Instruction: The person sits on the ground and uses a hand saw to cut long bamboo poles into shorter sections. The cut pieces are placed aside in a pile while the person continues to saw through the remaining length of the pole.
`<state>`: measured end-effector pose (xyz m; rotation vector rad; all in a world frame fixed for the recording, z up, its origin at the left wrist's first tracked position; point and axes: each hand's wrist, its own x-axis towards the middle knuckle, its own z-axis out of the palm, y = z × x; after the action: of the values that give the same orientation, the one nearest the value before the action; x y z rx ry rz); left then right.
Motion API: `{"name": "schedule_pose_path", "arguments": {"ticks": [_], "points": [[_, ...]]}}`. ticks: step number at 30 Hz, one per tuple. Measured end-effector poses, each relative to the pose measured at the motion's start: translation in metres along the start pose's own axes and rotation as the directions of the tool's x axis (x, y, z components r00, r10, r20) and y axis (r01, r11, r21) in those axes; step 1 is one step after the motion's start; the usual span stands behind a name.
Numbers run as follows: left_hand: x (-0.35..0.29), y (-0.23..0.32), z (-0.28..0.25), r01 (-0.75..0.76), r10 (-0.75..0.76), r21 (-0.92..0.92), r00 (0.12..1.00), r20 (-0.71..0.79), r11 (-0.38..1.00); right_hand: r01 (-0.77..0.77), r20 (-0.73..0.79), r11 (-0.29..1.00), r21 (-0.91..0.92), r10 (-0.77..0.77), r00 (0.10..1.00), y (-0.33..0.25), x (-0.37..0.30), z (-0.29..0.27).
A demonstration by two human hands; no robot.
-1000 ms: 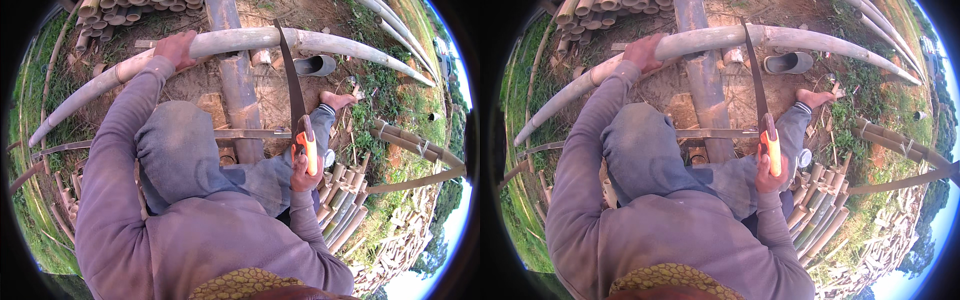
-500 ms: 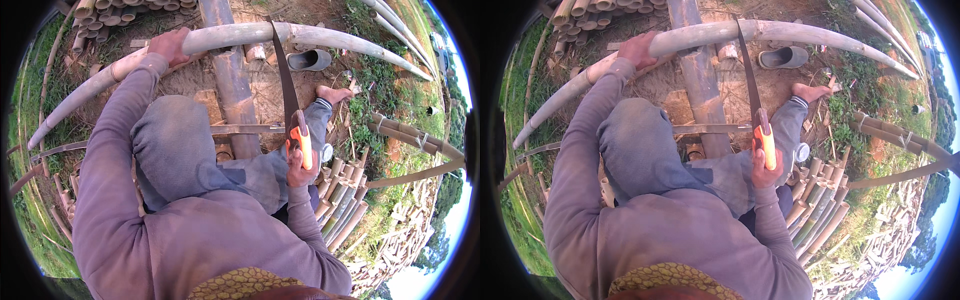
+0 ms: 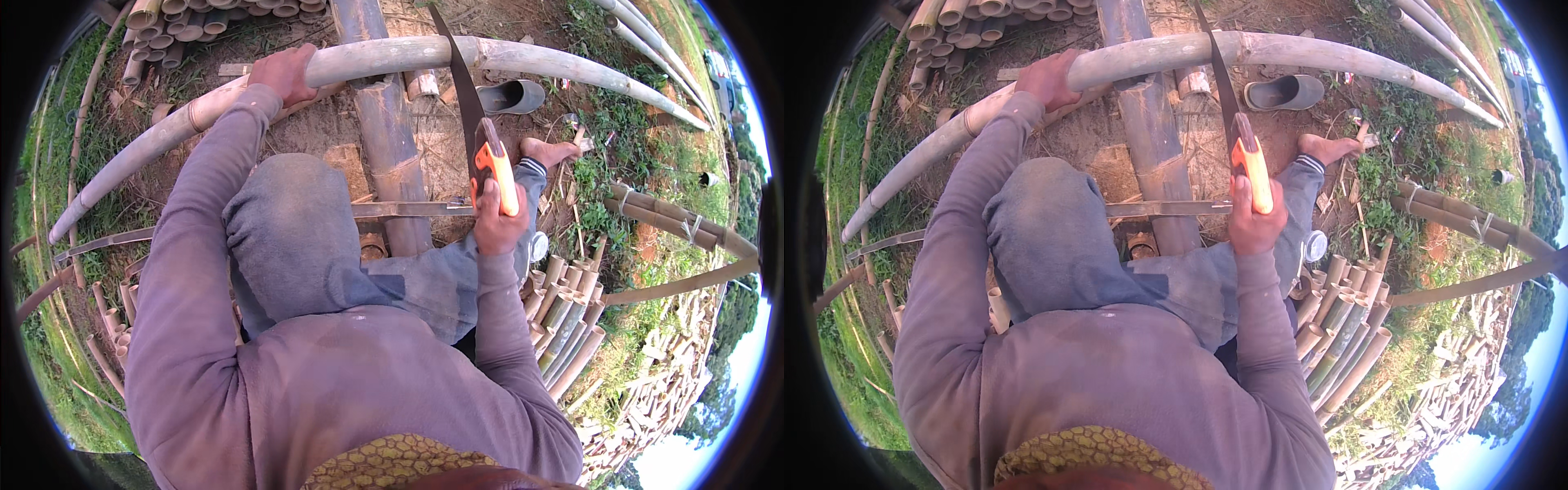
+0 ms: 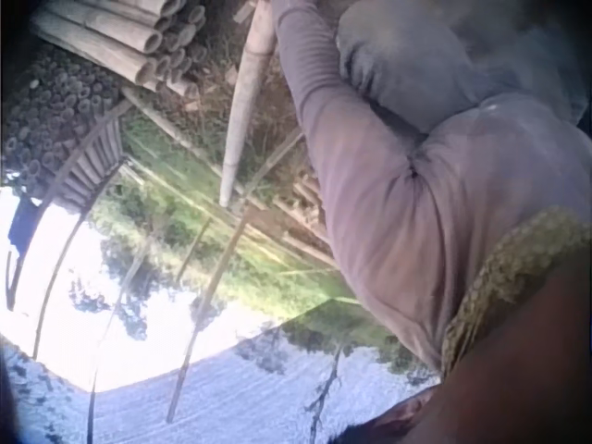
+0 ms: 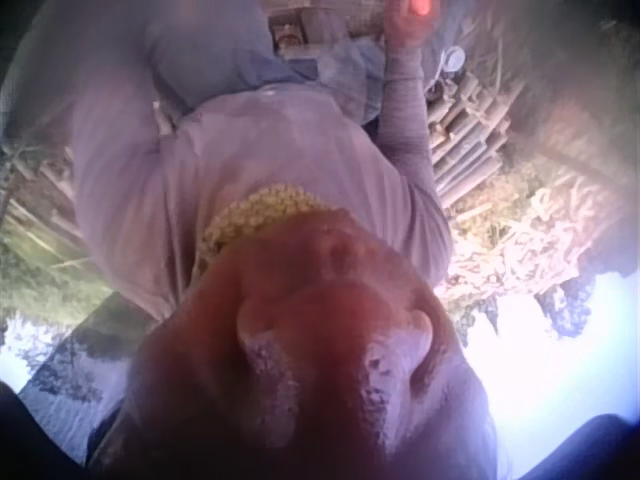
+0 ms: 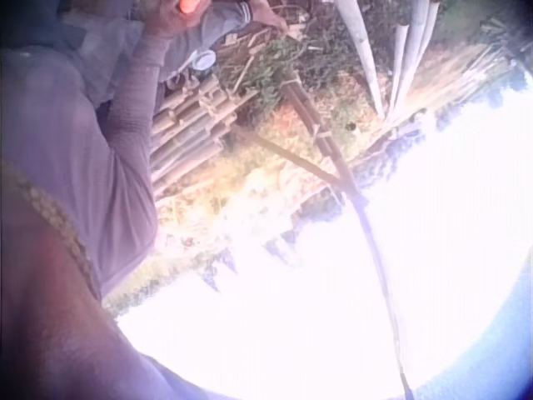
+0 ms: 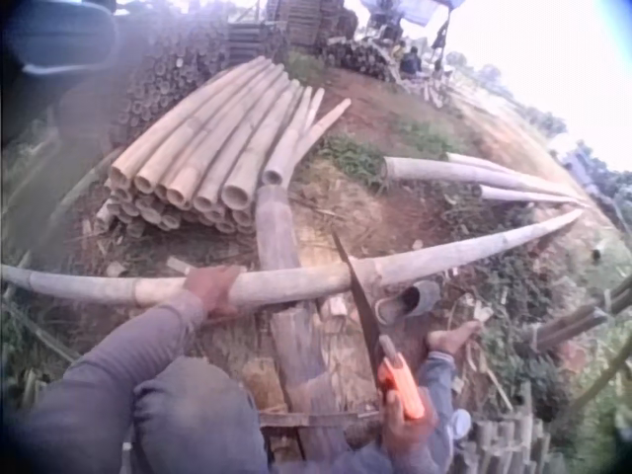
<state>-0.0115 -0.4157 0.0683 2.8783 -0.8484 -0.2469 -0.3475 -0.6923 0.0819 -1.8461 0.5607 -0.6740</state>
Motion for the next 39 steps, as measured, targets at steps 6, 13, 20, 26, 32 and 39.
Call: {"name": "schedule_pose_path", "arguments": {"ticks": [6,13,20,26,32,39], "points": [[0.009,0.002,0.007,0.029,-0.035,0.083,0.997,0.072,0.996,-0.008,0.012,0.996,0.093,0.006,1.000,0.005,-0.029,-0.014],[0.008,0.008,-0.003,0.022,-0.024,0.029,0.997,0.072,0.999,0.130,-0.034,0.989,-0.071,-0.132,0.991,0.007,0.120,0.071],[0.004,0.003,-0.004,0.037,-0.042,0.058,0.995,0.090,0.998,-0.019,-0.003,0.997,-0.069,0.019,1.000,0.004,-0.083,-0.042],[0.012,0.011,0.006,-0.013,0.010,0.051,0.998,0.058,0.999,0.028,0.035,0.995,-0.095,-0.025,0.999,0.003,0.115,0.057],[0.003,0.002,-0.007,0.017,-0.017,0.009,0.999,0.030,1.000,0.013,0.023,0.997,-0.077,-0.011,1.000,-0.006,0.065,0.031],[0.006,0.005,0.006,-0.001,0.001,0.036,1.000,0.019,0.999,0.024,-0.021,1.000,0.005,-0.024,0.999,0.006,-0.047,-0.022]]}}
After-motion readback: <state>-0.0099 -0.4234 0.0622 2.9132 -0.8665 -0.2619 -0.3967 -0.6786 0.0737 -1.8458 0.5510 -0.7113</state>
